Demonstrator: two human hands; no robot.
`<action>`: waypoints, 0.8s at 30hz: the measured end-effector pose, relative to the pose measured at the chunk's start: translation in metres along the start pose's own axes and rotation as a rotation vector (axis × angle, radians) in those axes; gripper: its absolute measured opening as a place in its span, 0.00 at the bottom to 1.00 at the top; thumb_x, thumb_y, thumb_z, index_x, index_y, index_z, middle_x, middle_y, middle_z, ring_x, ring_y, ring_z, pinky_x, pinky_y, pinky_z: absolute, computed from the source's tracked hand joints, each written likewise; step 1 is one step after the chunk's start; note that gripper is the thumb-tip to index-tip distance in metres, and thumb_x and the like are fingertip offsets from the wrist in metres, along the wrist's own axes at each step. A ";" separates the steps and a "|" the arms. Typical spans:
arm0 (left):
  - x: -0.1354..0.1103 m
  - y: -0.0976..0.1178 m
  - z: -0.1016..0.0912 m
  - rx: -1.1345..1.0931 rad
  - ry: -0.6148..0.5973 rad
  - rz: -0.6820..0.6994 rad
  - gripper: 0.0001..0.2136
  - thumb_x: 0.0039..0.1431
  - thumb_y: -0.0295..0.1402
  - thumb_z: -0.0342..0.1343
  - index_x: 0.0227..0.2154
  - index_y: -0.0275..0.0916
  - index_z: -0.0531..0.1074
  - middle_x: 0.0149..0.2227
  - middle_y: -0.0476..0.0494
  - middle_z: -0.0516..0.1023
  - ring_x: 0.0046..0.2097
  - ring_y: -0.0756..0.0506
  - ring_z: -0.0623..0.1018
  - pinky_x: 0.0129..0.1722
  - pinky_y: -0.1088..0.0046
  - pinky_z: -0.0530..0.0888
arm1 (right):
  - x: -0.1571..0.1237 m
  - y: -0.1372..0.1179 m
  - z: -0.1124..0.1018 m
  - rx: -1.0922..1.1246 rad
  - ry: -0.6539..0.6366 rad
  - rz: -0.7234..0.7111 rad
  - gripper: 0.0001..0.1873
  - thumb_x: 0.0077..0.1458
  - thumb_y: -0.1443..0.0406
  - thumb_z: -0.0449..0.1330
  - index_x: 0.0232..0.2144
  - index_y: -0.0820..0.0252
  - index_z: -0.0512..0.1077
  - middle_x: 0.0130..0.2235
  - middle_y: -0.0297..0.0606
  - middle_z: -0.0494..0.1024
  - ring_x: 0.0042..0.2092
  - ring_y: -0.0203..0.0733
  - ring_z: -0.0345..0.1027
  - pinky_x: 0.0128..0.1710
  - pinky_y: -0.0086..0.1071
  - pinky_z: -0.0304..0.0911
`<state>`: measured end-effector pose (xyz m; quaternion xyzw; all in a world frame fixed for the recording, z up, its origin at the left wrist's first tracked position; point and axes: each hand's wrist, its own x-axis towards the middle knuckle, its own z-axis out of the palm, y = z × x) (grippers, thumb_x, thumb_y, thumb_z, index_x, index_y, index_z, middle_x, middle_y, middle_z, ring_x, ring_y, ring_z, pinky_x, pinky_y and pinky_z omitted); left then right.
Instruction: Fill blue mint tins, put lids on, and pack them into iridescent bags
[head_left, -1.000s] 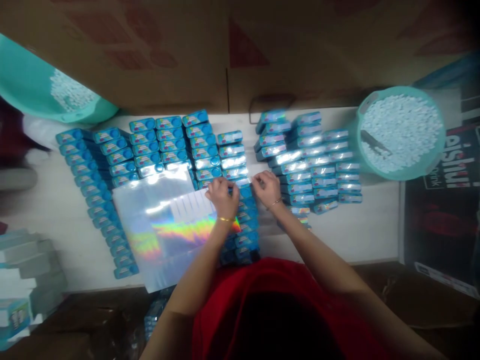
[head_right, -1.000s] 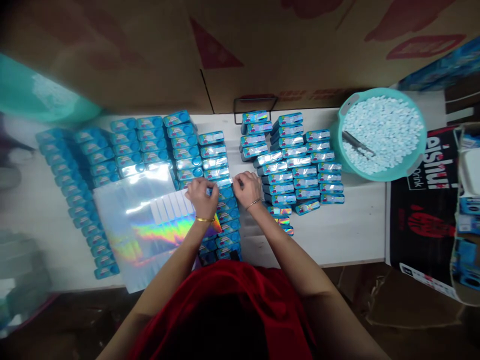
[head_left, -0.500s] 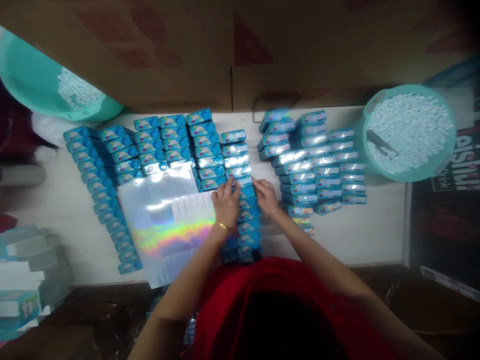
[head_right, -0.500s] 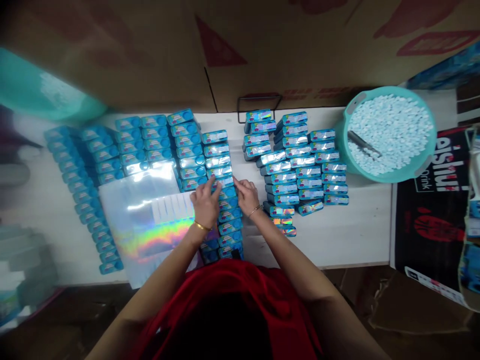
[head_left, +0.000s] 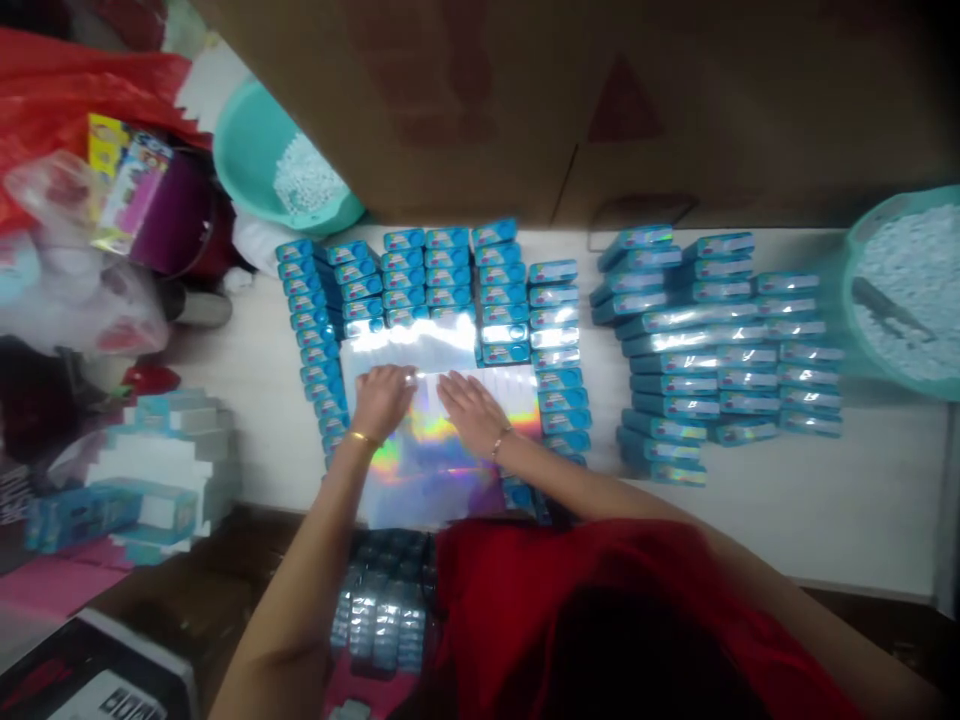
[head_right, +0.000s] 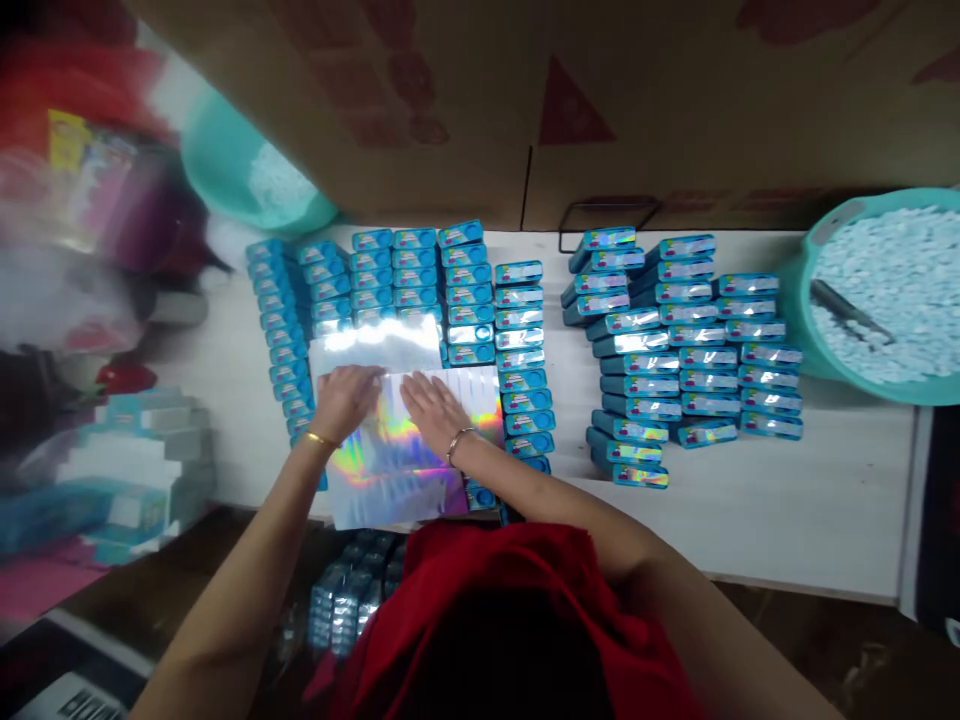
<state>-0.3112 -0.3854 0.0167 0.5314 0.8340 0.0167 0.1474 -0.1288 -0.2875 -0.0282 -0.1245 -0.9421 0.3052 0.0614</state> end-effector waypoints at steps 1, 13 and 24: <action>0.000 -0.001 0.004 0.013 -0.018 0.021 0.14 0.64 0.37 0.46 0.48 0.42 0.72 0.43 0.39 0.77 0.46 0.37 0.71 0.44 0.58 0.61 | 0.003 -0.002 0.013 -0.010 -0.028 -0.003 0.26 0.61 0.72 0.47 0.62 0.68 0.58 0.64 0.48 0.59 0.67 0.48 0.45 0.65 0.48 0.44; -0.006 -0.002 0.027 -0.012 0.134 0.210 0.11 0.63 0.29 0.47 0.44 0.42 0.73 0.47 0.38 0.76 0.51 0.38 0.68 0.46 0.57 0.59 | -0.001 0.007 0.018 0.036 -0.047 -0.031 0.29 0.63 0.67 0.47 0.64 0.70 0.52 0.67 0.50 0.52 0.69 0.48 0.35 0.67 0.50 0.40; -0.082 0.047 -0.016 -0.551 0.481 -0.182 0.04 0.57 0.34 0.58 0.31 0.40 0.70 0.31 0.47 0.75 0.37 0.46 0.74 0.43 0.65 0.65 | 0.002 0.007 0.011 0.332 0.005 0.034 0.25 0.64 0.63 0.45 0.61 0.65 0.60 0.64 0.50 0.58 0.68 0.48 0.42 0.66 0.51 0.40</action>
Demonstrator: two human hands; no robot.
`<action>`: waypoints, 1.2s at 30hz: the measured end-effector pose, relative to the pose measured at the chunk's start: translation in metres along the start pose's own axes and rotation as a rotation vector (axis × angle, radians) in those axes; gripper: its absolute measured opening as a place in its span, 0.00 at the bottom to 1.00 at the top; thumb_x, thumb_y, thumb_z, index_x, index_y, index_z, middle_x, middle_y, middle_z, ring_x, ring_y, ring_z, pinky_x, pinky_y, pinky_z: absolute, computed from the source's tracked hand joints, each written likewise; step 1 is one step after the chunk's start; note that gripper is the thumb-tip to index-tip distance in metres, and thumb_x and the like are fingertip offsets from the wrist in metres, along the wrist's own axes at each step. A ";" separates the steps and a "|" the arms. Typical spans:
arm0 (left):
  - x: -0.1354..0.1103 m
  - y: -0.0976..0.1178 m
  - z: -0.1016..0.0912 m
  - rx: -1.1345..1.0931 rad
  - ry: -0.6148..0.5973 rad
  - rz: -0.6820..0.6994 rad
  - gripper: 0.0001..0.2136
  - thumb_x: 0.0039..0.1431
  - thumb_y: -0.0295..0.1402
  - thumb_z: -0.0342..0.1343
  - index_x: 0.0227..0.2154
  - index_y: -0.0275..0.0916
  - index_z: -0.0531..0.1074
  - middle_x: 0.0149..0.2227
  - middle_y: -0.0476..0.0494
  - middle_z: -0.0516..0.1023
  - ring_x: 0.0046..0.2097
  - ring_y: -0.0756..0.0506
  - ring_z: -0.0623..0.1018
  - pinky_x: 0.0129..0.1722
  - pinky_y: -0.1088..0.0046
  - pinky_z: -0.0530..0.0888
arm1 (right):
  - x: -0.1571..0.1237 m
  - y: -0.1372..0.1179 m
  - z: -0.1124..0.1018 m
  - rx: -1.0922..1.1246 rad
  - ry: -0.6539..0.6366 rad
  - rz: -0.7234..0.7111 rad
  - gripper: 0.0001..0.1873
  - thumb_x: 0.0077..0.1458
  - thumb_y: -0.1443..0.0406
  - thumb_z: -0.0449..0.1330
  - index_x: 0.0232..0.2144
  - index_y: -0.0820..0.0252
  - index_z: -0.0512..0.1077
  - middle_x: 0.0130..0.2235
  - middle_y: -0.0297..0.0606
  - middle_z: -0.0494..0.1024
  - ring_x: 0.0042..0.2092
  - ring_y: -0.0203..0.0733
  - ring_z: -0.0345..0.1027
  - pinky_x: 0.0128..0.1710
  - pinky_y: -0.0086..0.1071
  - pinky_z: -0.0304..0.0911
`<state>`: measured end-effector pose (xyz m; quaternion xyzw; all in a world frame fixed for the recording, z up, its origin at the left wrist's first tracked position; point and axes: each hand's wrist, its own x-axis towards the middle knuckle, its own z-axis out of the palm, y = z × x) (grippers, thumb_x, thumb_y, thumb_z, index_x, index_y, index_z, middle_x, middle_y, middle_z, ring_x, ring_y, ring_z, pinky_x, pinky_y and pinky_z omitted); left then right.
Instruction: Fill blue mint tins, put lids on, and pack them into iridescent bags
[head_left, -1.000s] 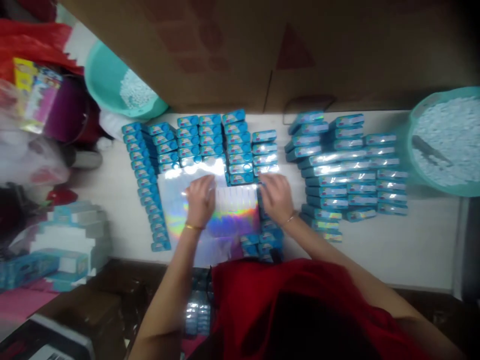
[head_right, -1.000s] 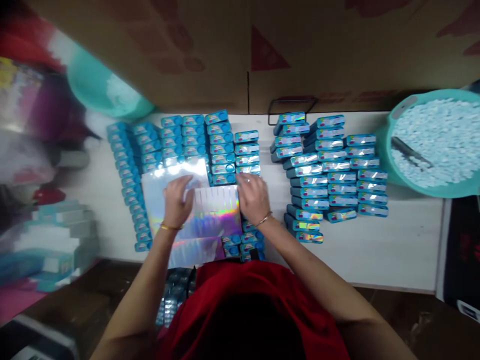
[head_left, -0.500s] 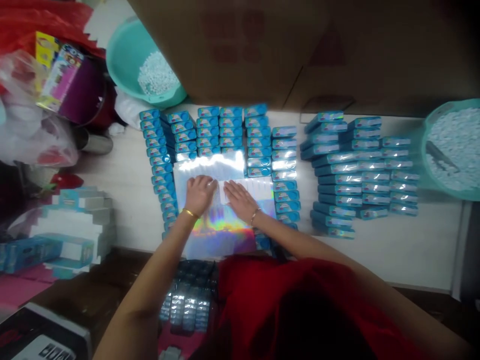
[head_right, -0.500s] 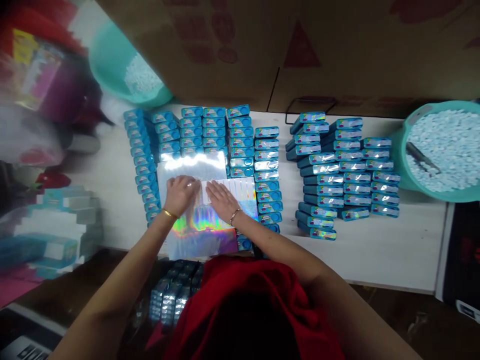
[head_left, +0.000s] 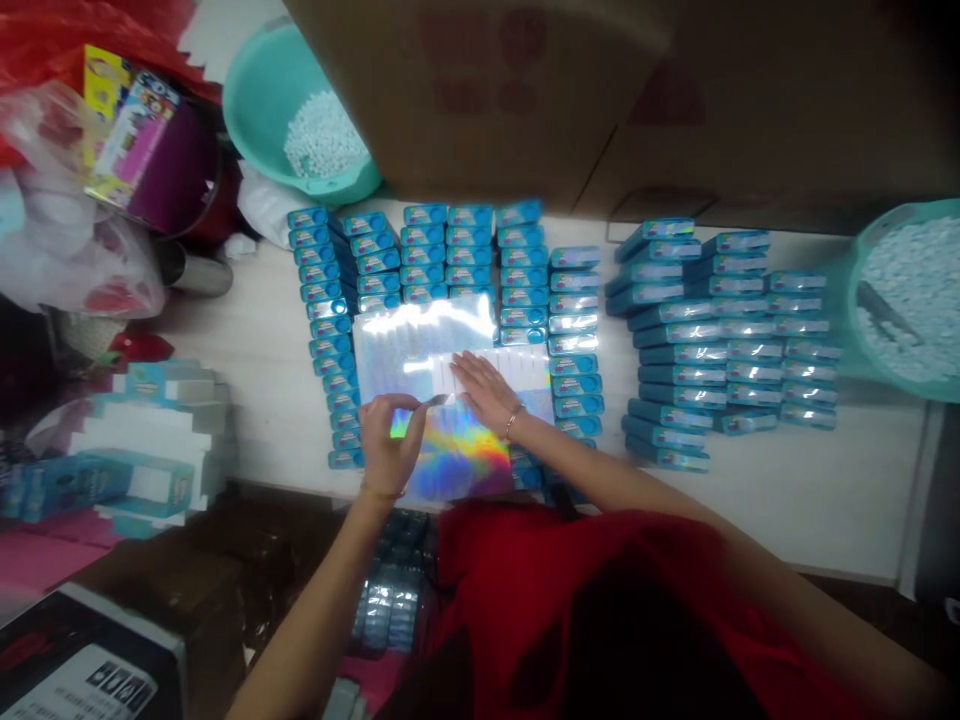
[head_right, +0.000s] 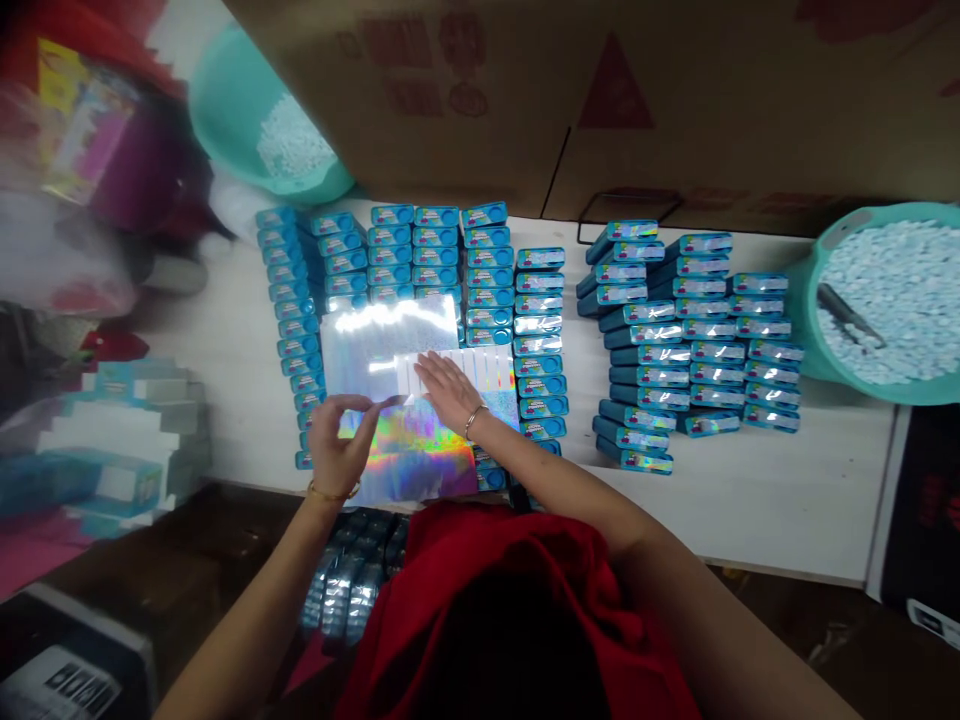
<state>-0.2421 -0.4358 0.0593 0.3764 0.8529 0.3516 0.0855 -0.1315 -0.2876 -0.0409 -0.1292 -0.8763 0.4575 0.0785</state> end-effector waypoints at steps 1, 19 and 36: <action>-0.003 0.010 -0.002 -0.112 0.086 -0.107 0.05 0.56 0.35 0.59 0.31 0.40 0.69 0.31 0.48 0.74 0.37 0.47 0.74 0.42 0.67 0.67 | -0.002 -0.004 -0.005 0.098 0.042 0.010 0.24 0.65 0.60 0.45 0.59 0.63 0.62 0.63 0.49 0.61 0.67 0.48 0.44 0.65 0.51 0.42; 0.015 0.106 0.166 -0.280 -0.087 -0.248 0.07 0.56 0.35 0.56 0.25 0.39 0.68 0.32 0.46 0.73 0.39 0.45 0.72 0.43 0.65 0.67 | -0.097 0.040 -0.140 0.193 0.543 0.498 0.13 0.56 0.56 0.55 0.25 0.57 0.66 0.27 0.33 0.69 0.31 0.38 0.62 0.34 0.32 0.61; 0.027 0.113 0.211 0.160 -0.194 -0.123 0.06 0.59 0.36 0.52 0.33 0.40 0.71 0.43 0.37 0.72 0.46 0.36 0.67 0.42 0.57 0.60 | -0.102 0.113 -0.132 -0.148 0.386 0.590 0.12 0.59 0.59 0.53 0.34 0.58 0.73 0.33 0.39 0.76 0.38 0.46 0.67 0.41 0.37 0.60</action>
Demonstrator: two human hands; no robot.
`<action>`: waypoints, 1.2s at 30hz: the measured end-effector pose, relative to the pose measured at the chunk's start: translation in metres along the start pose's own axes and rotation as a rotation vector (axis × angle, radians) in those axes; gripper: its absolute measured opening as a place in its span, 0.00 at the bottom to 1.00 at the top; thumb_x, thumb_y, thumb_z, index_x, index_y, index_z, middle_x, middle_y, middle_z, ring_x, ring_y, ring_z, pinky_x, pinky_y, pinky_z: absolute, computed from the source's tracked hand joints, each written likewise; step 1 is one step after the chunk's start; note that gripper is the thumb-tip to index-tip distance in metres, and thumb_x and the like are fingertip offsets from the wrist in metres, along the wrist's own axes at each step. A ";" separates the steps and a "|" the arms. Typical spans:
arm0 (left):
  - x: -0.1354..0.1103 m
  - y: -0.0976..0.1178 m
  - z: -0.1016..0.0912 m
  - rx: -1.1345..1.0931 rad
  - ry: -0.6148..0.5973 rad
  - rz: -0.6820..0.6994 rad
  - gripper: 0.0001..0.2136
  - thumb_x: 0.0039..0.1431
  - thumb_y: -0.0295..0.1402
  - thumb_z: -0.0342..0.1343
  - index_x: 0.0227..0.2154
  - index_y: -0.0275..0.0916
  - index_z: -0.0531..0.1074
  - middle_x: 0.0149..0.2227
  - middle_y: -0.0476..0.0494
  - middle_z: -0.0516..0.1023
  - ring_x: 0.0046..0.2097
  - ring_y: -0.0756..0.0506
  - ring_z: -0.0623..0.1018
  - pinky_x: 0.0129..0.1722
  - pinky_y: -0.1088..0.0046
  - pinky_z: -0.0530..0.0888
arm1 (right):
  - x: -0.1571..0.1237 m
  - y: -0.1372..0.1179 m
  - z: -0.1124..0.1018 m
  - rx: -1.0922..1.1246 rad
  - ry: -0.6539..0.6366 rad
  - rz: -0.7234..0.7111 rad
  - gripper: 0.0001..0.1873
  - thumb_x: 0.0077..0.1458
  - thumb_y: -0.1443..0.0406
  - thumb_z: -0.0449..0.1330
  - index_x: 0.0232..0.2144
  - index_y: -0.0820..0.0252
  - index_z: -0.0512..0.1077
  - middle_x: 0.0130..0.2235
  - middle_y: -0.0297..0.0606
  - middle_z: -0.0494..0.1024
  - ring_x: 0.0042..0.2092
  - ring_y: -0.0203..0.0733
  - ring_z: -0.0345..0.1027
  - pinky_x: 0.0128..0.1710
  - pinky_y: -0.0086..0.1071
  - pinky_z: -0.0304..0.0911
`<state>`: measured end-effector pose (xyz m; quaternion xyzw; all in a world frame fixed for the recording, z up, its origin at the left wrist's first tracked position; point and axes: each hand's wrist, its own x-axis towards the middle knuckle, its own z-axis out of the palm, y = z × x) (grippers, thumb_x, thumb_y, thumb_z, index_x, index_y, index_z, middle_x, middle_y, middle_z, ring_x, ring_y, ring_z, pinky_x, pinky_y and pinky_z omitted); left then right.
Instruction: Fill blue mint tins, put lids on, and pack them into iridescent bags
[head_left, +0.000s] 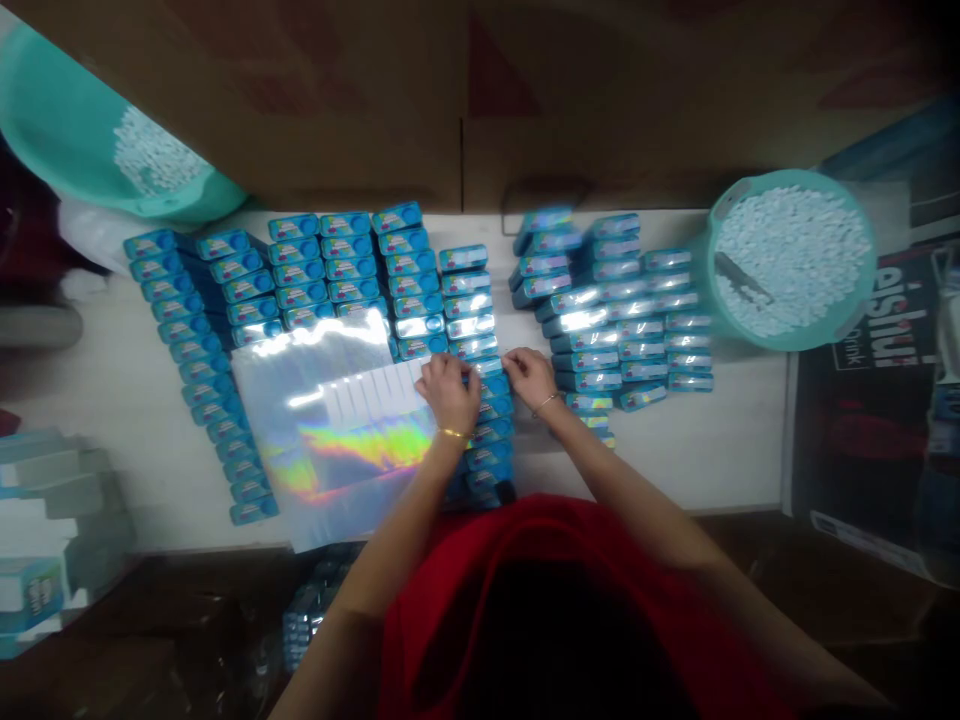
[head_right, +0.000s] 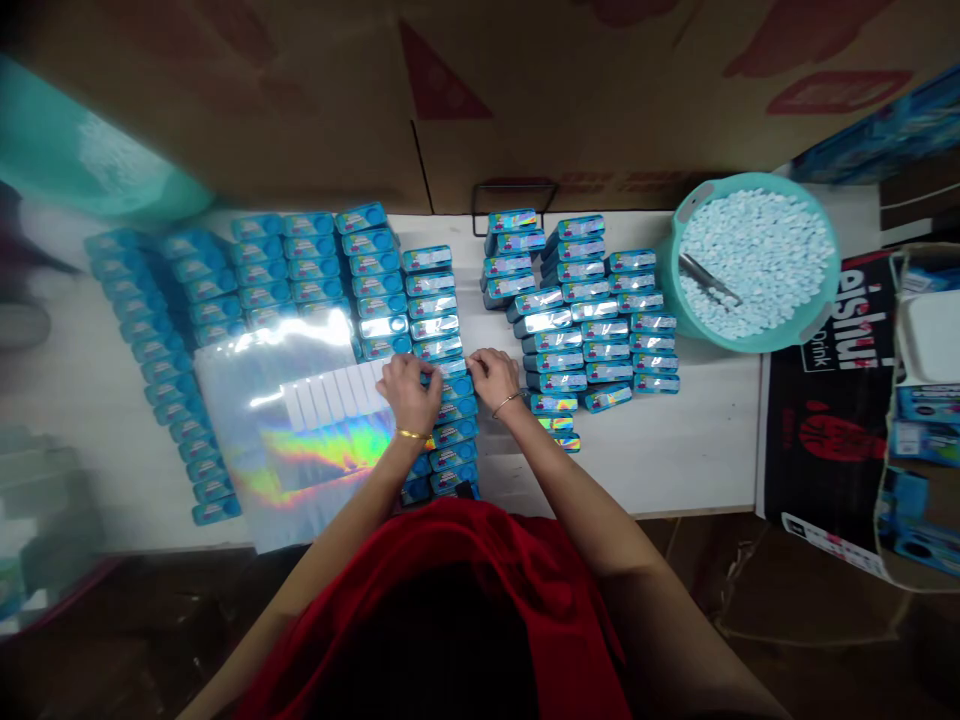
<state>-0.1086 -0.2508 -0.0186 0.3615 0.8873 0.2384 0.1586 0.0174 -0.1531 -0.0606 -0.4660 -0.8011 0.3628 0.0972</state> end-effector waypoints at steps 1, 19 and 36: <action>0.000 -0.001 -0.002 0.007 0.006 0.009 0.08 0.59 0.36 0.51 0.36 0.39 0.71 0.43 0.36 0.72 0.46 0.36 0.67 0.42 0.57 0.60 | -0.002 0.001 0.002 0.044 0.022 0.011 0.13 0.59 0.59 0.53 0.39 0.59 0.73 0.33 0.39 0.76 0.38 0.45 0.67 0.41 0.37 0.61; 0.023 -0.112 -0.134 -0.037 -0.005 0.269 0.18 0.66 0.38 0.40 0.54 0.39 0.67 0.52 0.38 0.73 0.55 0.42 0.70 0.55 0.61 0.63 | -0.032 -0.110 0.010 -0.084 -0.025 -0.465 0.25 0.62 0.67 0.44 0.61 0.59 0.61 0.55 0.47 0.69 0.58 0.54 0.58 0.57 0.51 0.55; -0.005 -0.252 -0.180 0.419 -0.110 0.052 0.09 0.60 0.35 0.51 0.39 0.40 0.72 0.41 0.39 0.74 0.46 0.37 0.70 0.45 0.58 0.61 | -0.022 -0.198 0.190 -0.231 -0.457 -0.903 0.28 0.60 0.74 0.46 0.63 0.66 0.56 0.67 0.45 0.53 0.69 0.47 0.37 0.67 0.49 0.39</action>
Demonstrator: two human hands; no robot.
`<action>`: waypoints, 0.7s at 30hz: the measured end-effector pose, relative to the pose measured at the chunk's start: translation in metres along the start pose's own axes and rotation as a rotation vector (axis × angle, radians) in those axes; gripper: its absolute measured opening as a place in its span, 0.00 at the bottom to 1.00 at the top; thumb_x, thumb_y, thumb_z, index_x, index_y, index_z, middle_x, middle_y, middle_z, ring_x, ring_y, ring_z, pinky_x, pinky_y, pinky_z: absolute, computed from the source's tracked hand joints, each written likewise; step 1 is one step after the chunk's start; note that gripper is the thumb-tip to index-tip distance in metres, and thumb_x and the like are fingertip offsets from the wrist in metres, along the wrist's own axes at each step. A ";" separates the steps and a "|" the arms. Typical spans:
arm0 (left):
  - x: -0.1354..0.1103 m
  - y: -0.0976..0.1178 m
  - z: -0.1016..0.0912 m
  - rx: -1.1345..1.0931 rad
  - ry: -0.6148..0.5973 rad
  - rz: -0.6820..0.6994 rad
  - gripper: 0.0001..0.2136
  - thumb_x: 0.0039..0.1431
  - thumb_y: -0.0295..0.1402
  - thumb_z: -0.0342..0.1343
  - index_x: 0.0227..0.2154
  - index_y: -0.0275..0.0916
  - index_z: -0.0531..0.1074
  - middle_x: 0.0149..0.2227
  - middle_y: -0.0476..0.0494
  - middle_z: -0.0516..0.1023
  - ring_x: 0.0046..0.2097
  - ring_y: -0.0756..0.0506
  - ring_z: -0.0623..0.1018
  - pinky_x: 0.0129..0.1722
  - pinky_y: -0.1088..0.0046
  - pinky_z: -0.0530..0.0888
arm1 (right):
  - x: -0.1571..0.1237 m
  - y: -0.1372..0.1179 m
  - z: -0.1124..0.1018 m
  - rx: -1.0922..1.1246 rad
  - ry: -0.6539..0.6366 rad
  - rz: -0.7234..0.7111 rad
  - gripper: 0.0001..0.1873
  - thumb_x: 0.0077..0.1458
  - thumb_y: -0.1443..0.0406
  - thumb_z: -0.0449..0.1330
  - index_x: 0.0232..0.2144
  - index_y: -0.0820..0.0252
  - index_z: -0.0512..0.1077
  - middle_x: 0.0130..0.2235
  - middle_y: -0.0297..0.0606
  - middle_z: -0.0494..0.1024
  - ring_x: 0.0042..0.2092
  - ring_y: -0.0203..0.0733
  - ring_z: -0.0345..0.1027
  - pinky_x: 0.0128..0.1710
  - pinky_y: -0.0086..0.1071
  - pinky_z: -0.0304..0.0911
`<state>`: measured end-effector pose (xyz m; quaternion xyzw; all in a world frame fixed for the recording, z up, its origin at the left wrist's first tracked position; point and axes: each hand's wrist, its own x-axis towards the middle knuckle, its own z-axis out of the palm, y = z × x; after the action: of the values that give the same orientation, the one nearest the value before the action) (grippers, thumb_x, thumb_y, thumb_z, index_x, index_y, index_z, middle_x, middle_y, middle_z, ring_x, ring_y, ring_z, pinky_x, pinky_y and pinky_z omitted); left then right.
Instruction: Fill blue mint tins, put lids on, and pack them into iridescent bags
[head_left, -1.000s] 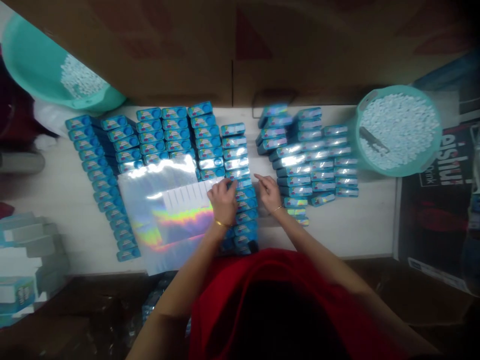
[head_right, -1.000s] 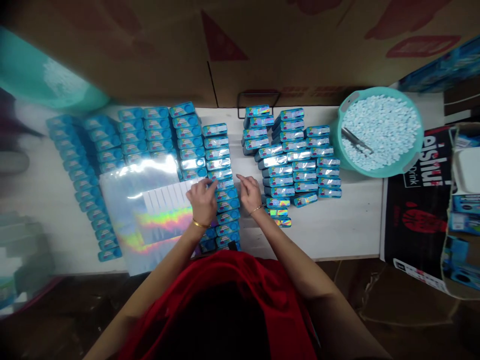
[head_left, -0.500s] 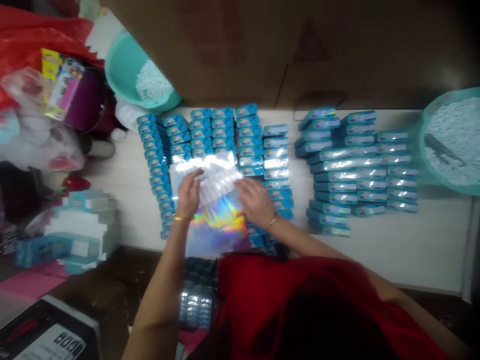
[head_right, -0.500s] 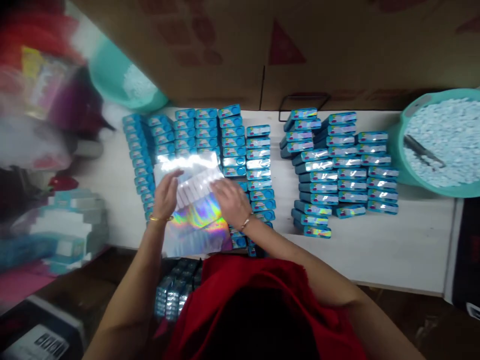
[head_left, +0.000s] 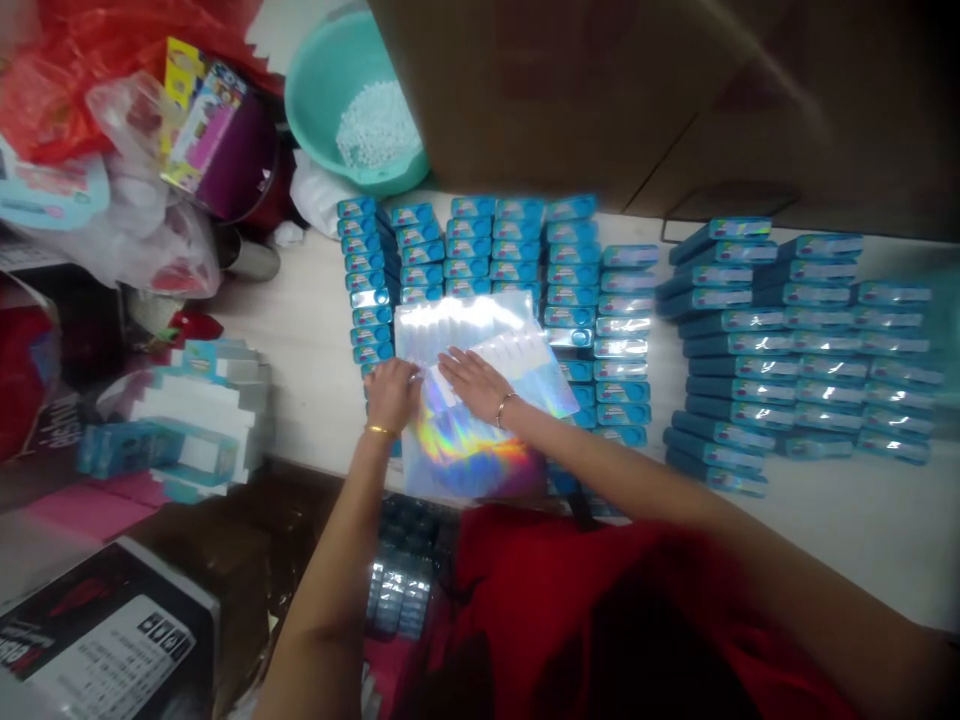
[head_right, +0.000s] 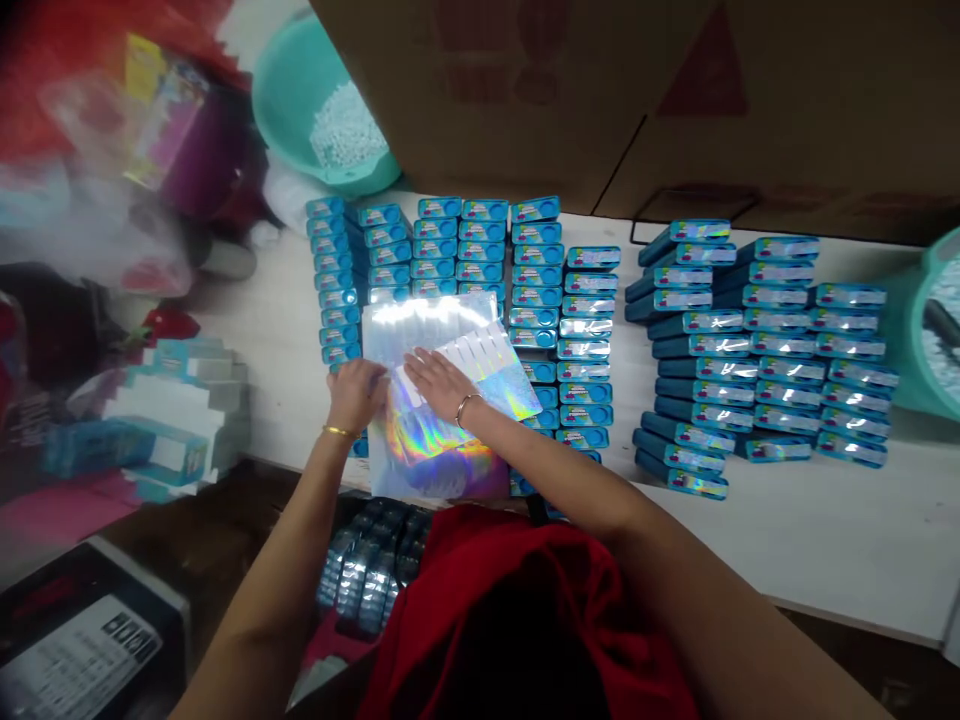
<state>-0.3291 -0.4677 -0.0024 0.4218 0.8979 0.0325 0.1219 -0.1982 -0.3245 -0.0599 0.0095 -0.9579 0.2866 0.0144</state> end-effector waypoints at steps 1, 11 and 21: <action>0.001 0.002 0.000 0.012 0.002 0.030 0.09 0.60 0.34 0.50 0.40 0.40 0.72 0.41 0.39 0.74 0.46 0.37 0.70 0.46 0.58 0.60 | -0.001 0.000 0.001 -0.004 0.003 0.003 0.28 0.60 0.74 0.46 0.63 0.66 0.56 0.67 0.45 0.53 0.69 0.46 0.36 0.68 0.49 0.39; -0.015 0.016 0.007 0.085 0.168 0.084 0.12 0.64 0.33 0.46 0.43 0.44 0.74 0.40 0.40 0.77 0.43 0.38 0.70 0.45 0.56 0.57 | -0.002 -0.006 -0.010 -0.047 -0.018 0.007 0.26 0.62 0.71 0.45 0.62 0.72 0.56 0.66 0.48 0.54 0.69 0.49 0.37 0.68 0.47 0.37; -0.067 0.032 -0.008 -0.294 0.244 0.119 0.05 0.60 0.32 0.53 0.37 0.41 0.72 0.39 0.42 0.78 0.42 0.42 0.74 0.46 0.61 0.61 | 0.000 -0.006 -0.015 0.033 -0.061 0.024 0.26 0.63 0.71 0.43 0.62 0.72 0.56 0.66 0.50 0.54 0.69 0.48 0.37 0.67 0.48 0.37</action>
<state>-0.2665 -0.4982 0.0234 0.4447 0.8651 0.2211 0.0702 -0.1981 -0.3207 -0.0439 0.0068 -0.9530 0.3023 -0.0182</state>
